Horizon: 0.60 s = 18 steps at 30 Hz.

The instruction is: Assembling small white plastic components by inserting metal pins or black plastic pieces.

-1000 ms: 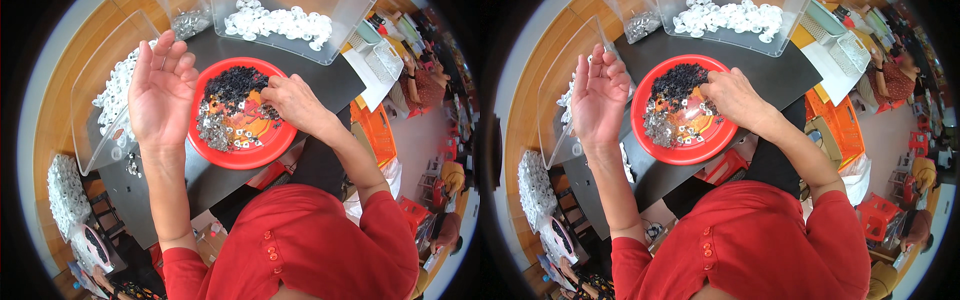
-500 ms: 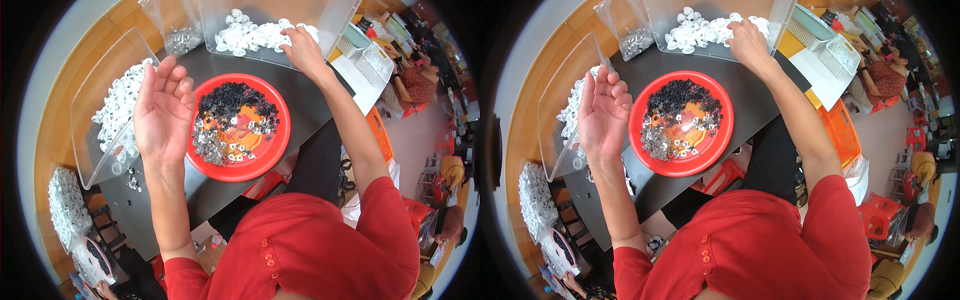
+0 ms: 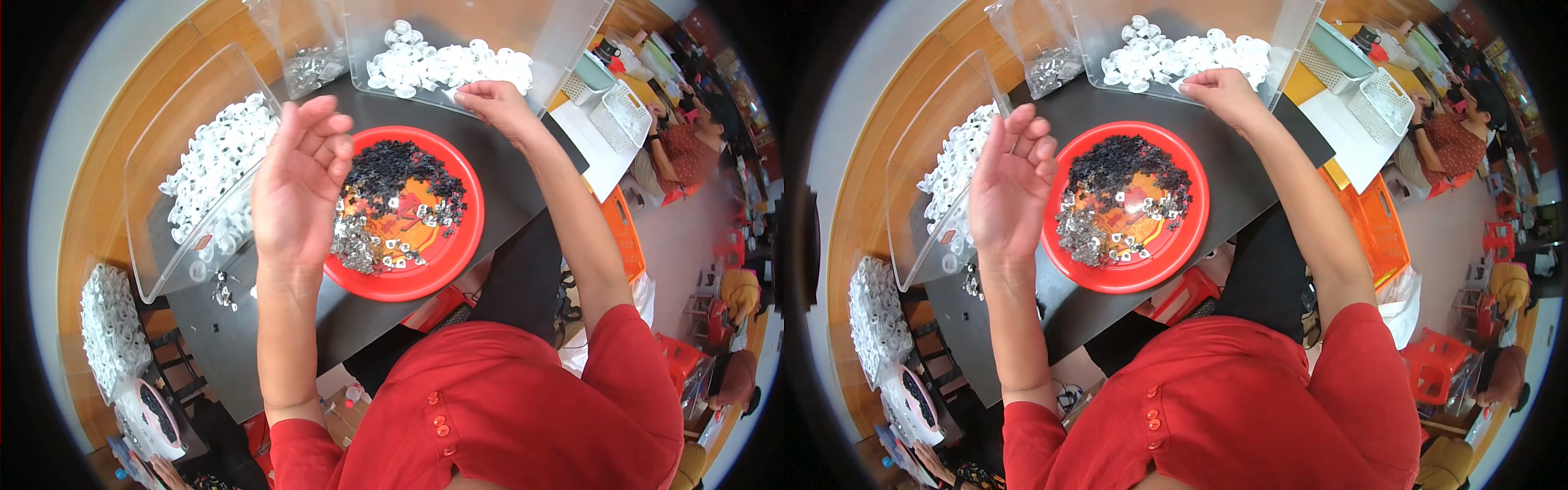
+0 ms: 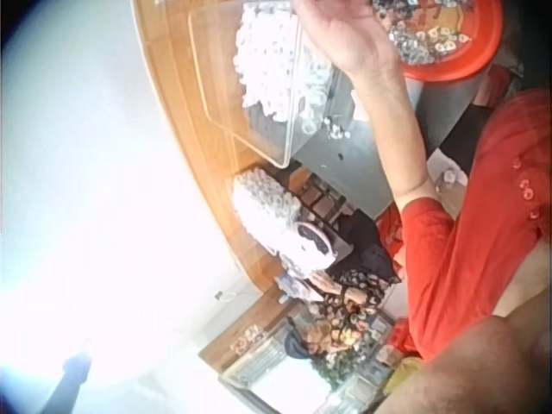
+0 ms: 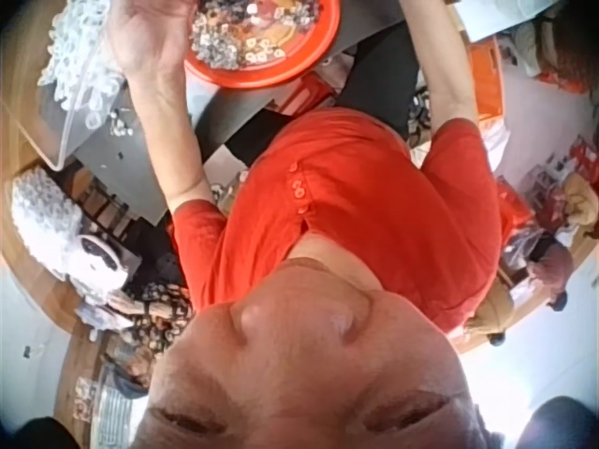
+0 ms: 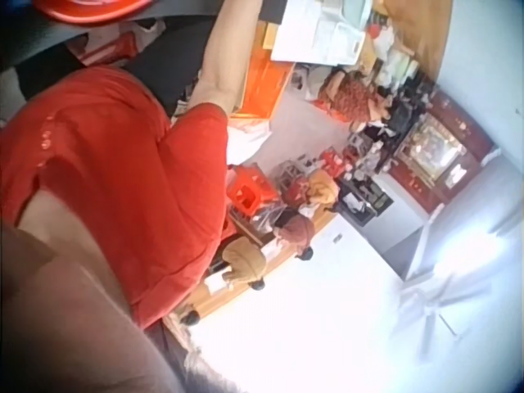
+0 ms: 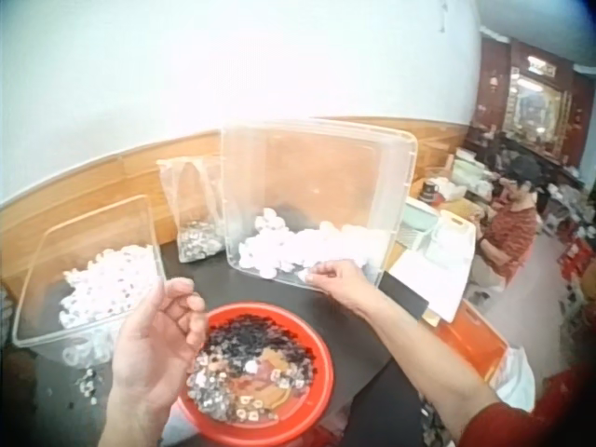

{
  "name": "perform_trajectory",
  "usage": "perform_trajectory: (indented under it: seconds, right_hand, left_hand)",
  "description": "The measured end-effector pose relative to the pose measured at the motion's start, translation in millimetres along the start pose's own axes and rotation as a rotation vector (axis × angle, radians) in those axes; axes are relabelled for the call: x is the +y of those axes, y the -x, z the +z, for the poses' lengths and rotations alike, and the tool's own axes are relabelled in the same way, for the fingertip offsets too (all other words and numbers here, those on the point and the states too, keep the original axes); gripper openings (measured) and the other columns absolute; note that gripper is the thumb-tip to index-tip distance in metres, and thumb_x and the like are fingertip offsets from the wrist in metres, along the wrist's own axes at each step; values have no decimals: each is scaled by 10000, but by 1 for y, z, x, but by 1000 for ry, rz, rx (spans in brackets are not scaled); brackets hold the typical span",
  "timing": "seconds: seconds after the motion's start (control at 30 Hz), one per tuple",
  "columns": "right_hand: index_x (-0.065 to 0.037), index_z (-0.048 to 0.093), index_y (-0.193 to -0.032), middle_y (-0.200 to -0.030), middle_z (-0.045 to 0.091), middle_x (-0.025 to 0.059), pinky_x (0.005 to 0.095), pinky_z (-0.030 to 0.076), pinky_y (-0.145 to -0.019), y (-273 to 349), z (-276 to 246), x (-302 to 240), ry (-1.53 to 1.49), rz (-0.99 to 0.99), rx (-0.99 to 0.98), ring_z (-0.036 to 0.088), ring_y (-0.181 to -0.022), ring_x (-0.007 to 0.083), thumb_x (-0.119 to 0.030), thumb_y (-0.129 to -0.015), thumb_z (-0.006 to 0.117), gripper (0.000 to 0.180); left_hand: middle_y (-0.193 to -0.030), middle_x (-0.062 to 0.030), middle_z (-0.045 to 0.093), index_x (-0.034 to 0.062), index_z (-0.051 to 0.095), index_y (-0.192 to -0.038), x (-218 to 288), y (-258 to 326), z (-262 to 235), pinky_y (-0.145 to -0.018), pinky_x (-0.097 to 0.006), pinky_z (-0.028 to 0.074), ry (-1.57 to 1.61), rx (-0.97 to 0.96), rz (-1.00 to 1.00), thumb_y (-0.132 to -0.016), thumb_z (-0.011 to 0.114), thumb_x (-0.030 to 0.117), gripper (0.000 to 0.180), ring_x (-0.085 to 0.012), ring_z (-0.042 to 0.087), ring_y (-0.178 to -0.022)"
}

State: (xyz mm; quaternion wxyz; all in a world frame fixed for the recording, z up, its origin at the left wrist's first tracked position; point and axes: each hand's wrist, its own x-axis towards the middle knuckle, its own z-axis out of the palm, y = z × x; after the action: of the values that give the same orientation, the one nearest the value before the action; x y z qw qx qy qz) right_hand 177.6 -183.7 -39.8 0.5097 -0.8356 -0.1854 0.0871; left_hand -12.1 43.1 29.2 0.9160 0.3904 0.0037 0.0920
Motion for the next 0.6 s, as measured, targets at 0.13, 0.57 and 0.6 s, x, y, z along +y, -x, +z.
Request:
perform_trajectory:
  seconds: [0.13, 0.57, 0.6]
  right_hand:
    - [-16, 621, -920, -756, 556, -17, 211, 399, -549, 43, 9, -39, -818, 260, -419, 434, -595, 37, -219, -892, 619, 205]
    - [12, 582, -1086, -769, 546, 7, 210, 364, -538, 104, 44, -59, -1209, 445, -769, 407, -575, 37, -199, -922, 575, 268]
    - [27, 600, -1071, -780, 589, 14, 214, 403, -561, 104, 43, -58, -1127, 377, -722, 468, -592, 50, -203, -907, 593, 282]
  left_hand:
    - [-1000, -66, 627, -6, 574, -1119, -12, 1, 12, -698, -207, 441, -381, 68, 8, -952, 497, 262, 324, -87, 564, -792]
    - [-1101, -119, 639, 3, 621, -1063, -61, 45, 11, -858, -281, 458, -500, 129, 103, -913, 548, 169, 235, -143, 597, -971]
    - [-1122, -137, 627, 3, 602, -1059, -59, 52, 8, -853, -286, 463, -410, 206, 119, -916, 528, 177, 237, -160, 601, -973]
